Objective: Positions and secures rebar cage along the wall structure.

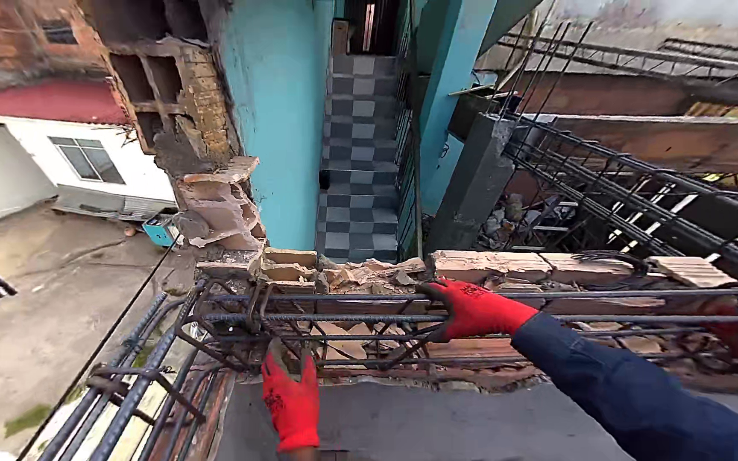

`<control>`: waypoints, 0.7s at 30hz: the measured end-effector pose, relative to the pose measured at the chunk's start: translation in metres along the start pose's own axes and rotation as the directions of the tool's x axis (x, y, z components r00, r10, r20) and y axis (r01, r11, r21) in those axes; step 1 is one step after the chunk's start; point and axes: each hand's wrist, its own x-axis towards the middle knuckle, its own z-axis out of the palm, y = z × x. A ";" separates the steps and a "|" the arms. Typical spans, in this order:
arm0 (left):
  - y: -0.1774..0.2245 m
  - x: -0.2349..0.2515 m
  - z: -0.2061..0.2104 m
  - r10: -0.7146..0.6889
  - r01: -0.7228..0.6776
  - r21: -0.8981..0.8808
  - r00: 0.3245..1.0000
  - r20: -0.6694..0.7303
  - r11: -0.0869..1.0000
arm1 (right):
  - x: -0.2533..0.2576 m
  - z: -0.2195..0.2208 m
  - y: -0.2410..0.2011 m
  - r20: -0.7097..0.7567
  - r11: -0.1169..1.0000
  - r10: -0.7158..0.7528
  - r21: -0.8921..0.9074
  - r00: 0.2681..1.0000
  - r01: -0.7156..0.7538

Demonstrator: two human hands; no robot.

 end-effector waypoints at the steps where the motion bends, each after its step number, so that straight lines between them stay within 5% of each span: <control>1: -0.001 0.001 -0.006 0.030 -0.030 0.010 0.999 0.010 0.999 | -0.007 -0.001 0.005 -0.015 1.000 -0.008 -0.005 1.000 0.008; 5: 0.003 0.005 -0.004 0.094 -0.094 0.006 0.995 -0.011 0.996 | -0.044 -0.024 0.037 -0.069 0.999 0.014 -0.047 0.998 -0.017; 12: -0.004 0.011 0.023 -0.196 0.200 -0.092 0.979 0.053 0.976 | -0.043 -0.003 0.046 -0.123 0.982 0.158 0.121 0.980 -0.144; 17: 0.033 0.012 0.065 0.130 -0.053 -0.264 0.950 0.283 0.963 | -0.030 0.005 0.032 -0.250 0.981 0.090 0.187 0.964 -0.043; 21: 0.046 0.019 0.096 0.074 -0.045 -0.187 0.986 0.150 0.981 | -0.019 -0.003 0.014 -0.175 0.989 -0.037 0.134 0.984 0.061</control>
